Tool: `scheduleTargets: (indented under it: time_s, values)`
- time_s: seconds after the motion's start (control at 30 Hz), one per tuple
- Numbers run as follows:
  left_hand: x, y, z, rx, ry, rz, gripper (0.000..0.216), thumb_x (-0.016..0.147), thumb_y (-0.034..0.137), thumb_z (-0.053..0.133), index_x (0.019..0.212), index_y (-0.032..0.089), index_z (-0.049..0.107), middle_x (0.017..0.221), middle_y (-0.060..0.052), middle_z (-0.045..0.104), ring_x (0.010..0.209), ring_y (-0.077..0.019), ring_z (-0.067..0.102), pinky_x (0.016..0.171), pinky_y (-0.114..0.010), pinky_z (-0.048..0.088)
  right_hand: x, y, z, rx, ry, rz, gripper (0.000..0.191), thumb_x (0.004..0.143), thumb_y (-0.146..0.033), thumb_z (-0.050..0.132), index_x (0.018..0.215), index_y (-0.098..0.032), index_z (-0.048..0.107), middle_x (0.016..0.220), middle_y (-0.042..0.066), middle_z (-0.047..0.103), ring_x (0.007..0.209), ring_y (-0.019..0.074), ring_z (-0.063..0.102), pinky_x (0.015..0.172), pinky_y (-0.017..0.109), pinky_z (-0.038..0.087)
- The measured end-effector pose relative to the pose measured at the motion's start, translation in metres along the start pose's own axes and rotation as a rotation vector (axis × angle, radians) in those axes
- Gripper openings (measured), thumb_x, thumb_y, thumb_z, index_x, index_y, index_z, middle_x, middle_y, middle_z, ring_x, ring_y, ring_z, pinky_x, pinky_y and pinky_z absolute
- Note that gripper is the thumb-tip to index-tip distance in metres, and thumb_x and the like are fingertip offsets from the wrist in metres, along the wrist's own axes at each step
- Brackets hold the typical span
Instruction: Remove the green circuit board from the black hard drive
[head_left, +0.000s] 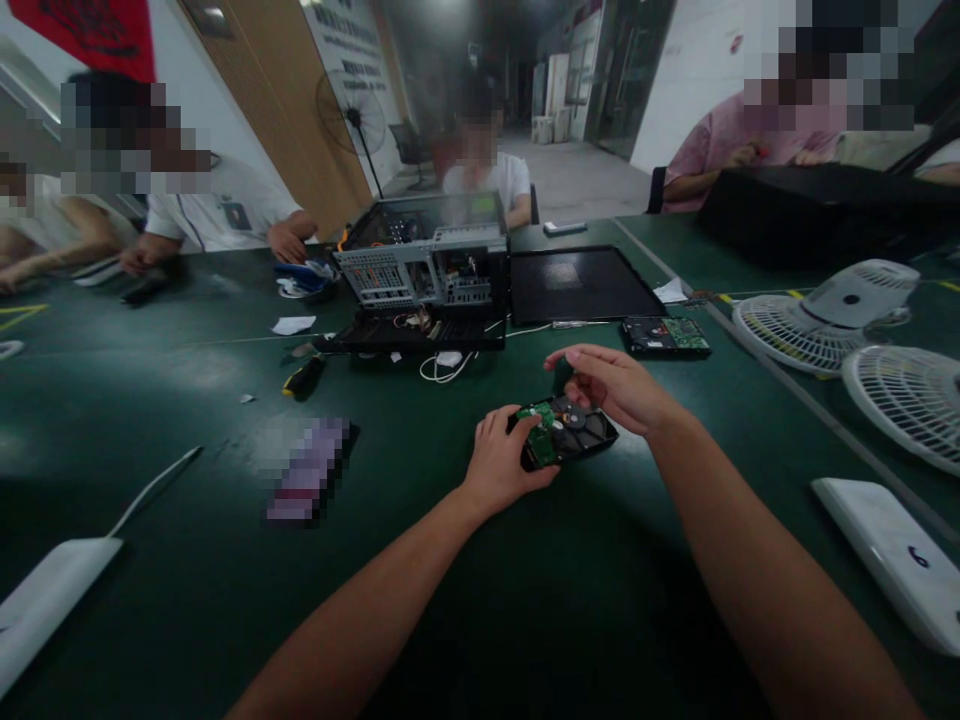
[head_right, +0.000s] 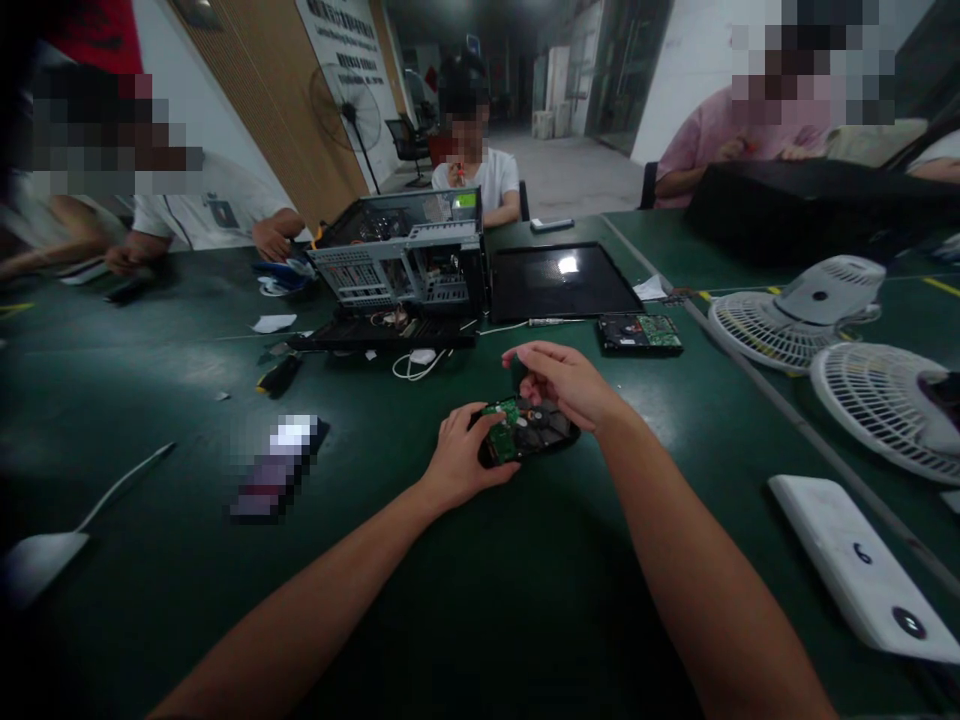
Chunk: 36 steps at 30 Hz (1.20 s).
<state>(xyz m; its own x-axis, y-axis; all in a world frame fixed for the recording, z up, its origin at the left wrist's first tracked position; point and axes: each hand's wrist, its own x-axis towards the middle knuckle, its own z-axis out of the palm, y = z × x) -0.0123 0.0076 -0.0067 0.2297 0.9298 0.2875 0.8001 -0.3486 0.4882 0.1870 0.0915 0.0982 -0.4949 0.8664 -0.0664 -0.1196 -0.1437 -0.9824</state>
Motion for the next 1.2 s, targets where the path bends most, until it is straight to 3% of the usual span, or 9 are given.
scheduleTargets:
  time_s: [0.1,0.27,0.4,0.47,0.57,0.77,0.9,1.0,1.2]
  values:
    - [0.0003,-0.0005,-0.0002,-0.002,-0.002,0.0,0.075,0.073,0.052,0.083,0.138,0.03,0.055,0.143,-0.011,0.046,0.133,-0.0363,0.044,0.109,-0.054,0.04,0.0007,0.0001,-0.0028,0.01,0.003,-0.007,0.024,0.087,-0.044,0.073,0.101,-0.023,0.072,0.111,0.006,0.069,0.068,0.0106,0.056,0.054,0.025,0.043]
    - [-0.0001,0.0005,-0.0011,0.002,0.001,0.003,0.075,0.074,0.054,0.082,0.139,0.029,0.055,0.143,-0.012,0.046,0.132,-0.0361,0.044,0.108,-0.054,0.04,0.0033,0.0025,-0.0025,-0.103,0.08,-0.029,0.029,0.086,-0.044,0.075,0.109,-0.026,0.072,0.094,0.002,0.067,0.059,0.008,0.047,0.046,0.023,0.028]
    - [-0.0012,0.0034,-0.0052,-0.009,-0.004,0.015,0.076,0.076,0.062,0.078,0.14,0.027,0.055,0.144,-0.013,0.045,0.132,-0.0371,0.043,0.108,-0.055,0.039,0.0043,0.0043,0.0012,-0.108,0.09,-0.026,0.024,0.086,-0.045,0.073,0.097,-0.024,0.072,0.088,0.001,0.066,0.059,0.0085,0.046,0.045,0.025,0.025]
    - [-0.0009,0.0037,-0.0068,-0.025,-0.001,0.009,0.061,0.088,0.059,0.067,0.139,0.027,0.056,0.143,-0.012,0.047,0.132,-0.0352,0.044,0.108,-0.055,0.04,0.0039,0.0044,0.003,-0.089,0.085,-0.015,0.024,0.086,-0.045,0.073,0.092,-0.023,0.068,0.093,0.002,0.069,0.058,0.0082,0.046,0.046,0.025,0.026]
    - [0.0008,0.002,-0.0069,-0.049,0.001,-0.016,0.038,0.1,0.037,0.05,0.136,0.028,0.059,0.141,-0.01,0.05,0.13,-0.0305,0.047,0.107,-0.051,0.041,0.0034,0.0042,0.0038,-0.049,0.079,-0.008,0.024,0.087,-0.046,0.071,0.092,-0.023,0.064,0.098,0.004,0.07,0.058,0.009,0.049,0.048,0.026,0.032]
    - [0.0036,-0.0017,-0.0035,-0.053,0.002,-0.036,0.043,0.093,0.025,0.057,0.136,0.028,0.062,0.139,-0.01,0.053,0.13,-0.0307,0.048,0.106,-0.05,0.042,0.0029,0.0014,-0.0014,-0.026,0.031,0.012,0.027,0.091,-0.044,0.064,0.105,-0.022,0.071,0.105,0.007,0.068,0.061,0.0116,0.054,0.049,0.028,0.037]
    - [0.0035,-0.0013,-0.0035,-0.042,0.01,-0.029,0.042,0.093,0.024,0.056,0.135,0.028,0.062,0.14,-0.01,0.053,0.13,-0.0308,0.048,0.106,-0.051,0.043,0.0015,-0.0011,-0.0027,-0.125,0.077,0.007,0.024,0.088,-0.043,0.069,0.097,-0.021,0.072,0.11,0.008,0.07,0.06,0.0091,0.048,0.046,0.026,0.028]
    - [0.003,-0.0009,-0.004,-0.042,0.011,-0.031,0.042,0.094,0.025,0.055,0.136,0.028,0.061,0.14,-0.01,0.052,0.13,-0.0308,0.048,0.105,-0.051,0.043,0.0008,-0.0013,-0.0005,-0.115,0.074,0.01,0.024,0.084,-0.044,0.074,0.089,-0.021,0.068,0.108,0.007,0.072,0.061,0.0089,0.047,0.046,0.025,0.029]
    - [0.0022,-0.0019,-0.0006,-0.029,0.027,-0.033,0.041,0.095,0.034,0.057,0.135,0.028,0.061,0.14,-0.01,0.052,0.129,-0.0309,0.048,0.106,-0.051,0.043,0.0009,0.0006,0.0008,-0.077,0.015,0.017,0.031,0.089,-0.047,0.071,0.111,-0.026,0.07,0.103,0.004,0.067,0.061,0.0091,0.05,0.045,0.025,0.03]
